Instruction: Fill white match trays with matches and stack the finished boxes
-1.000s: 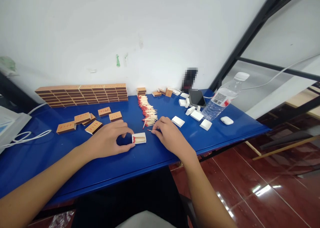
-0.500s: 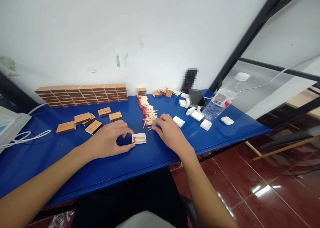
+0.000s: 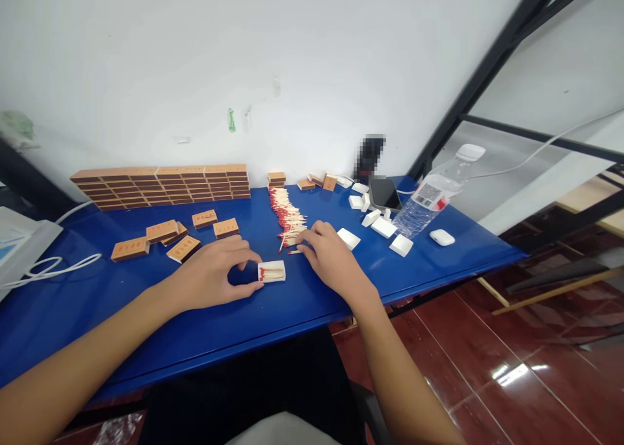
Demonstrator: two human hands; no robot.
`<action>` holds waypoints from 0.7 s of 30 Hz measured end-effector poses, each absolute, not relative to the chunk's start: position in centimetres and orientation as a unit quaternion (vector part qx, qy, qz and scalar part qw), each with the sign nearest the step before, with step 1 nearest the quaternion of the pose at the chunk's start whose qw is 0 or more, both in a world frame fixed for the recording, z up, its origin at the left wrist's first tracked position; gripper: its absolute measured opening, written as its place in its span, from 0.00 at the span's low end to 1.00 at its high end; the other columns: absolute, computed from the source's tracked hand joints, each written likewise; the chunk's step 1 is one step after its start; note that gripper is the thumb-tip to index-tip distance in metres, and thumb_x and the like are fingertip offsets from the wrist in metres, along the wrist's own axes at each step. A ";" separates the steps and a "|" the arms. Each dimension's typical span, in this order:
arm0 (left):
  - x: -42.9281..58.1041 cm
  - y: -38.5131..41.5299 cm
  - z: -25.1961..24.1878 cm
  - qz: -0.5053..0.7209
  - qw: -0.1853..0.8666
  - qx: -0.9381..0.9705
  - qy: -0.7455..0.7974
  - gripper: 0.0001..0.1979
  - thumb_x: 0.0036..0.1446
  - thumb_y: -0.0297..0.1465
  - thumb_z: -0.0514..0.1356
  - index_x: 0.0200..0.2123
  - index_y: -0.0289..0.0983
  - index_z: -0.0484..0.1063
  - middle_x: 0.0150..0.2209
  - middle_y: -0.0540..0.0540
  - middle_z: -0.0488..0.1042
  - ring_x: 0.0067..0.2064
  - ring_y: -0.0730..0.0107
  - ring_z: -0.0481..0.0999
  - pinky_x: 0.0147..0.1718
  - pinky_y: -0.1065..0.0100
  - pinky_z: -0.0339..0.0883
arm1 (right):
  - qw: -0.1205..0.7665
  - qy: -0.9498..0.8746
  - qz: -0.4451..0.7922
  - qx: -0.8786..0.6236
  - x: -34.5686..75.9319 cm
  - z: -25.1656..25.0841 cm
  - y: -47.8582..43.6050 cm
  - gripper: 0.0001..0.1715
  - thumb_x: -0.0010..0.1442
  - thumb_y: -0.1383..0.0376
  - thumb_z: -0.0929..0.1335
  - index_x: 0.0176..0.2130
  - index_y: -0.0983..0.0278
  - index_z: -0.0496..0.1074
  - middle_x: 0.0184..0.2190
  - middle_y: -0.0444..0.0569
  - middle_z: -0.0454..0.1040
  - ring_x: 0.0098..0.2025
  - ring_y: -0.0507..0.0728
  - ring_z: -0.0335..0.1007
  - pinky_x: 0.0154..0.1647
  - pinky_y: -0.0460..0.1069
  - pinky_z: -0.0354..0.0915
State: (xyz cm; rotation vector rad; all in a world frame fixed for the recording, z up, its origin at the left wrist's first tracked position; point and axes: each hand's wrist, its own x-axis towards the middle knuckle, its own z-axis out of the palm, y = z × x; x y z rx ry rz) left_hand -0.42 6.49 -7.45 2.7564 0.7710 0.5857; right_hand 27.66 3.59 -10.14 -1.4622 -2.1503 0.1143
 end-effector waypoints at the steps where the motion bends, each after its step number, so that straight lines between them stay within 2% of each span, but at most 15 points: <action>1: -0.4 6.5 -7.4 0.199 0.110 0.938 0.263 0.10 0.62 0.38 0.67 0.43 0.39 0.78 0.33 0.49 0.72 0.37 0.64 0.71 0.32 0.64 0.63 | 0.266 -0.797 0.043 -0.541 27.6 -10.2 3.6 0.09 0.73 0.67 0.65 0.48 0.61 0.76 0.42 0.53 0.68 0.48 0.63 0.68 0.51 0.59 0.68; 4: -0.4 6.5 -7.5 0.198 0.110 0.937 0.265 0.10 0.62 0.38 0.67 0.43 0.39 0.78 0.33 0.49 0.72 0.37 0.64 0.71 0.32 0.64 0.62 | 0.267 -0.798 0.042 -0.539 27.5 -10.2 3.6 0.10 0.74 0.66 0.64 0.46 0.61 0.76 0.41 0.53 0.68 0.47 0.63 0.68 0.51 0.59 0.68; 9: -0.4 6.5 -7.6 0.201 0.106 0.938 0.262 0.09 0.62 0.38 0.67 0.42 0.39 0.78 0.32 0.49 0.72 0.37 0.64 0.72 0.32 0.64 0.62 | 0.272 -0.796 0.036 -0.540 27.4 -10.2 3.7 0.11 0.73 0.68 0.64 0.48 0.61 0.76 0.41 0.53 0.68 0.47 0.63 0.68 0.50 0.58 0.68; 13: -0.5 6.6 -7.6 0.198 0.106 0.938 0.263 0.10 0.62 0.38 0.67 0.42 0.39 0.78 0.32 0.49 0.72 0.37 0.64 0.71 0.33 0.64 0.62 | 0.265 -0.804 0.041 -0.531 27.2 -10.3 4.0 0.11 0.74 0.67 0.63 0.45 0.61 0.76 0.40 0.52 0.68 0.47 0.63 0.68 0.50 0.58 0.67; 21: -0.4 6.4 -7.7 0.197 0.108 0.938 0.263 0.10 0.63 0.38 0.67 0.43 0.39 0.78 0.33 0.49 0.72 0.37 0.64 0.71 0.33 0.64 0.63 | 0.260 -0.805 0.023 -0.533 27.2 -10.5 4.4 0.08 0.73 0.68 0.65 0.45 0.61 0.75 0.41 0.52 0.68 0.47 0.63 0.67 0.49 0.57 0.67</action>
